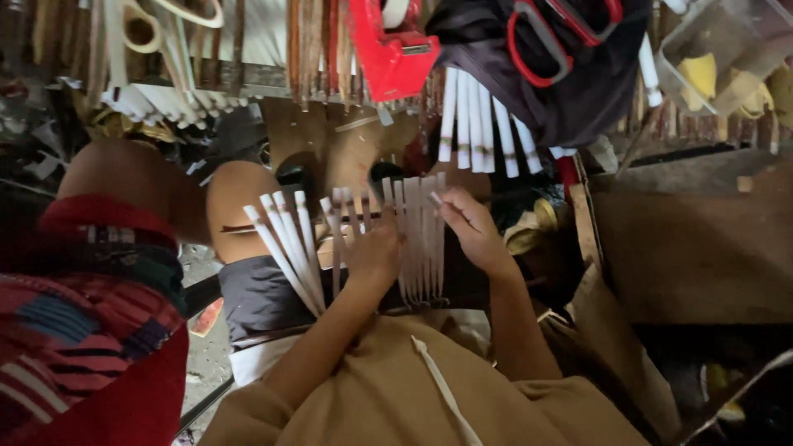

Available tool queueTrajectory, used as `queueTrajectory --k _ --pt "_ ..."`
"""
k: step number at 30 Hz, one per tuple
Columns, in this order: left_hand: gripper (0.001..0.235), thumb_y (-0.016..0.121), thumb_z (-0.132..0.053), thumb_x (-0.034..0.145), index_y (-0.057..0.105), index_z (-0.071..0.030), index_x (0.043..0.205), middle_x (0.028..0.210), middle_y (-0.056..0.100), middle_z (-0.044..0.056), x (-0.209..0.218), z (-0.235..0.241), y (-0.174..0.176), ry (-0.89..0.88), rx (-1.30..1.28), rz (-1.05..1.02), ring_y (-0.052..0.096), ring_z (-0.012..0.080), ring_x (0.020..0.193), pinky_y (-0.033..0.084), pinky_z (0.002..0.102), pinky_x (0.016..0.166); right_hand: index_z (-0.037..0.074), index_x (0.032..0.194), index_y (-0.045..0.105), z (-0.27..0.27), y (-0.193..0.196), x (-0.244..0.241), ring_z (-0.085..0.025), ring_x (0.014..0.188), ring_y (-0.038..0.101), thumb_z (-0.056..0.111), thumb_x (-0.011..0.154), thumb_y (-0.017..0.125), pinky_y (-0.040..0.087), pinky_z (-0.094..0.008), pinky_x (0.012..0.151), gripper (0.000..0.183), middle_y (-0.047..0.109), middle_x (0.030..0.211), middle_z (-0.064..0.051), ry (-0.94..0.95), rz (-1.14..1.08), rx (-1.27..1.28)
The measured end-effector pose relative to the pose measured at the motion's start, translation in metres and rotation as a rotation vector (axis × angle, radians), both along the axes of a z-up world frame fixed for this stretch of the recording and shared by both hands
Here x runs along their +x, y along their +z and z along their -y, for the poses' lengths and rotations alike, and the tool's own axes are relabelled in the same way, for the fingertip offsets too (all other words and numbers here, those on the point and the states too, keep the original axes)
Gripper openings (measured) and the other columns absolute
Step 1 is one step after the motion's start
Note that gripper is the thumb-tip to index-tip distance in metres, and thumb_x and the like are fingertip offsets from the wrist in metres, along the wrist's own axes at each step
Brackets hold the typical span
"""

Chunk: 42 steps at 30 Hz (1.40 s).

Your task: The person sits on the floor and repeatedly picks up small white paper tubes, inserting them into the ends of thin wooden sticks. They gather the assembled sticks into bundles and place them on a nearby table. The workspace is cluttered with tools and materials.

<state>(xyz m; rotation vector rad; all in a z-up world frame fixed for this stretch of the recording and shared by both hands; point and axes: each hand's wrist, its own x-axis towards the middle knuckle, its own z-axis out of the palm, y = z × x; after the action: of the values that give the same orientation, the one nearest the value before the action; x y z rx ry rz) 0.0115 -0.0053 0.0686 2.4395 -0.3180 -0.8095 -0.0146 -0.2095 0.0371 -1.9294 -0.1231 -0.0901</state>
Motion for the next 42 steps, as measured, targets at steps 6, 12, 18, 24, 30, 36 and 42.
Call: queueTrajectory --k 6,12,18,24,30,36,42 --pt "0.090 0.042 0.018 0.084 0.022 -0.019 0.164 0.136 0.057 0.022 -0.015 0.005 -0.032 0.162 -0.302 0.260 0.053 0.0433 0.131 0.009 0.070 0.118 -0.002 0.098 0.070 -0.001 0.007 0.013 -0.030 0.081 0.067 0.020 0.095 0.080 0.053 -0.044 0.080 0.024 0.068 0.083 -0.019 -0.153 0.040 -0.181" --pt "0.057 0.075 -0.012 0.091 0.054 -0.014 0.143 0.120 0.066 0.007 -0.017 0.007 -0.096 0.221 -0.399 0.732 0.071 0.0250 0.106 0.061 0.035 0.081 0.002 0.101 0.075 -0.017 0.010 0.028 -0.018 0.071 0.063 0.024 0.094 0.080 0.055 -0.033 0.065 0.023 0.068 0.073 -0.010 -0.152 -0.119 -0.201" --pt "0.040 0.064 -0.016 0.102 0.062 -0.004 0.140 0.101 0.075 0.018 -0.017 0.006 -0.099 0.218 -0.582 0.618 0.075 0.0318 0.090 0.062 0.041 0.068 -0.002 0.124 0.068 -0.038 0.014 0.028 -0.035 0.112 0.064 0.001 0.092 0.068 0.050 -0.052 0.101 0.033 0.070 0.116 -0.025 -0.074 -0.112 -0.025" --pt "0.042 0.079 -0.038 0.092 0.067 -0.015 0.125 0.107 0.076 0.004 -0.017 -0.002 -0.054 0.518 -0.768 0.156 0.064 0.0186 0.078 0.054 0.034 0.065 0.004 0.101 0.073 -0.030 -0.002 0.032 -0.024 0.107 0.061 0.013 0.087 0.079 0.054 -0.033 0.086 0.018 0.064 0.119 -0.011 0.063 -0.106 -0.108" --pt "0.039 0.095 -0.005 0.069 0.073 0.000 0.101 0.085 0.076 0.008 0.010 -0.031 -0.039 0.506 -1.200 -0.262 0.058 0.0081 0.059 0.045 0.019 0.047 0.005 0.086 0.072 -0.040 0.014 0.031 -0.022 0.099 0.056 0.021 0.093 0.079 0.050 -0.032 0.083 0.019 0.058 0.114 -0.009 0.119 -0.028 -0.186" --pt "0.040 0.096 -0.001 0.066 0.074 0.003 0.099 0.081 0.074 0.011 0.012 -0.044 -0.049 0.466 -1.257 -0.313 0.062 0.0122 0.069 0.051 0.024 0.066 0.011 0.083 0.073 -0.044 0.012 0.034 -0.024 0.097 0.055 0.020 0.093 0.079 0.050 -0.035 0.086 0.014 0.055 0.112 -0.005 0.162 0.137 -0.269" --pt "0.031 0.064 -0.014 0.100 0.068 0.003 0.126 0.070 0.064 0.000 0.007 -0.057 -0.023 0.300 -1.245 -0.348 0.055 0.0034 0.054 0.046 0.017 0.050 0.014 0.132 0.054 -0.053 0.022 0.037 -0.030 0.112 0.055 0.030 0.079 0.093 0.049 -0.041 0.089 0.068 0.054 0.120 -0.010 0.087 -0.102 -0.057"
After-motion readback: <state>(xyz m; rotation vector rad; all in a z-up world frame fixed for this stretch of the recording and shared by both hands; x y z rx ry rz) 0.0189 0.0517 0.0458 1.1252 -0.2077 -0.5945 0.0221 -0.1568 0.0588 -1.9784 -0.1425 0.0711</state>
